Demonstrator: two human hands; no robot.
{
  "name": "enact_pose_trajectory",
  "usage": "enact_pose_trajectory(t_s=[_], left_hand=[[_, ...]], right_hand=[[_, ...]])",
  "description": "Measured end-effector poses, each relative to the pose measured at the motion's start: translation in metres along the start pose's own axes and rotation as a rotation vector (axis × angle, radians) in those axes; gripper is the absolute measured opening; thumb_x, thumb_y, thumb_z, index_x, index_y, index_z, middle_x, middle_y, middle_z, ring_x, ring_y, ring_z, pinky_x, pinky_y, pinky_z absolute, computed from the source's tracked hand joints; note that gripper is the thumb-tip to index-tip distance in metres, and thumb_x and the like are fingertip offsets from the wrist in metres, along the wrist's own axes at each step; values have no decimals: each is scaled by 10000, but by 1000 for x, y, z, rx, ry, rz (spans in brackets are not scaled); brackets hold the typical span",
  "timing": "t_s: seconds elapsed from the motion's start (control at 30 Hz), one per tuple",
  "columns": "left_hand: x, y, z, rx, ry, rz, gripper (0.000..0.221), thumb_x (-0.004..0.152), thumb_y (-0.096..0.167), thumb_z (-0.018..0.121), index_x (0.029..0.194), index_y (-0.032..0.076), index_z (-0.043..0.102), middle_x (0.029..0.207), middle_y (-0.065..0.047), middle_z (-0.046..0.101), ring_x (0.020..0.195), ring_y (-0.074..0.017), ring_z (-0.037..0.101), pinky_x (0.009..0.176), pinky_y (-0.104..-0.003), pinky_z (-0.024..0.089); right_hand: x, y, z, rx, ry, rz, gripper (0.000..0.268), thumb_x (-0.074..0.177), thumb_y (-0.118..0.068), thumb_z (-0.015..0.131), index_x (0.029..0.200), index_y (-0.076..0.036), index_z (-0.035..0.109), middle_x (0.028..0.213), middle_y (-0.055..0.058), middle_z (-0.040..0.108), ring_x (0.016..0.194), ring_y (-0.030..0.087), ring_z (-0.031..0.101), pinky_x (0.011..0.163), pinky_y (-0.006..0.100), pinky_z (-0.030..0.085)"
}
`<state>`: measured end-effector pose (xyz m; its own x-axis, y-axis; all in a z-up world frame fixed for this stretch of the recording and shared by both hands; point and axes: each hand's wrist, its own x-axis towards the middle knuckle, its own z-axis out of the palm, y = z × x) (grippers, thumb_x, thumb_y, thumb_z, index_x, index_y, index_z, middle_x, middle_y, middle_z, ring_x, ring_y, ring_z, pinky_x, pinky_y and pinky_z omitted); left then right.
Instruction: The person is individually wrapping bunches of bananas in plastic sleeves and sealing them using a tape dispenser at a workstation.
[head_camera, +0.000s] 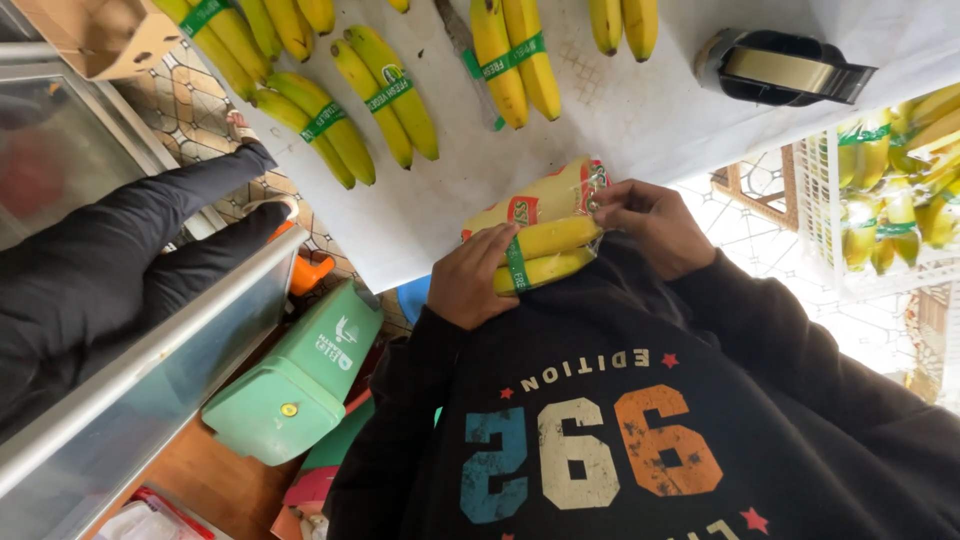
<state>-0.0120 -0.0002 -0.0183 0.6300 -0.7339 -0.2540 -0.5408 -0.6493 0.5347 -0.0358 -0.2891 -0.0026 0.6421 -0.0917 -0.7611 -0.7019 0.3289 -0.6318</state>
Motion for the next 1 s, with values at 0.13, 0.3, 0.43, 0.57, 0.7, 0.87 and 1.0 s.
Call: enact_pose_trajectory(t_s=[0.13, 0.3, 0.43, 0.57, 0.7, 0.87, 1.0], left_hand=[[-3, 1, -3, -42, 15, -9, 1119, 568, 469, 913, 1543, 159, 460, 1482, -77, 562, 1352, -255, 571, 1097, -365, 476], [15, 9, -14, -115, 83, -197, 1031, 637, 501, 856, 1538, 178, 474, 1428, -83, 602, 1286, -287, 620, 990, -432, 553], [24, 10, -22, -109, 122, -233, 965, 654, 506, 855, 1487, 158, 515, 1405, -58, 612, 1255, -269, 634, 962, -427, 564], [35, 14, -29, -273, 114, -325, 929, 678, 446, 840, 1479, 143, 479, 1424, -84, 554, 1261, -362, 608, 958, -530, 559], [40, 21, -44, -384, 33, -331, 882, 724, 405, 807, 1478, 121, 448, 1432, -99, 505, 1261, -432, 589, 937, -619, 548], [37, 15, -36, -398, 58, -329, 896, 711, 422, 821, 1473, 146, 440, 1431, -66, 491, 1256, -420, 595, 934, -629, 558], [33, 28, -49, -421, 2, -339, 873, 716, 409, 790, 1457, 133, 421, 1411, -106, 495, 1207, -478, 616, 926, -684, 551]], right_hand=[[9, -5, -7, 41, -40, -12, 347, 845, -64, 749, 1185, -4, 720, 820, 54, 648, 783, 117, 638, 751, 264, 517], [65, 51, -37, -449, 2, -452, 441, 1036, -152, 667, 1445, -16, 574, 1221, 268, 666, 1093, 400, 658, 942, 504, 517], [49, 56, -25, -326, -121, -299, 562, 1049, -243, 644, 1549, -65, 460, 1117, 217, 706, 1024, 332, 701, 921, 476, 537], [40, 43, -26, -364, -61, -313, 535, 983, -219, 716, 1447, -2, 562, 1069, 239, 724, 959, 349, 716, 852, 476, 560], [29, 16, -24, -450, -81, -234, 563, 934, -247, 751, 1404, 26, 604, 1143, 307, 696, 1017, 409, 708, 814, 478, 589], [90, -16, -9, -790, 226, -790, 263, 960, -131, 818, 1204, -58, 752, 969, 164, 719, 889, 362, 723, 682, 388, 589], [161, -59, 90, -1163, 36, -1056, 247, 911, -164, 778, 1158, -168, 785, 1059, 55, 770, 1011, 287, 717, 831, 391, 584]])
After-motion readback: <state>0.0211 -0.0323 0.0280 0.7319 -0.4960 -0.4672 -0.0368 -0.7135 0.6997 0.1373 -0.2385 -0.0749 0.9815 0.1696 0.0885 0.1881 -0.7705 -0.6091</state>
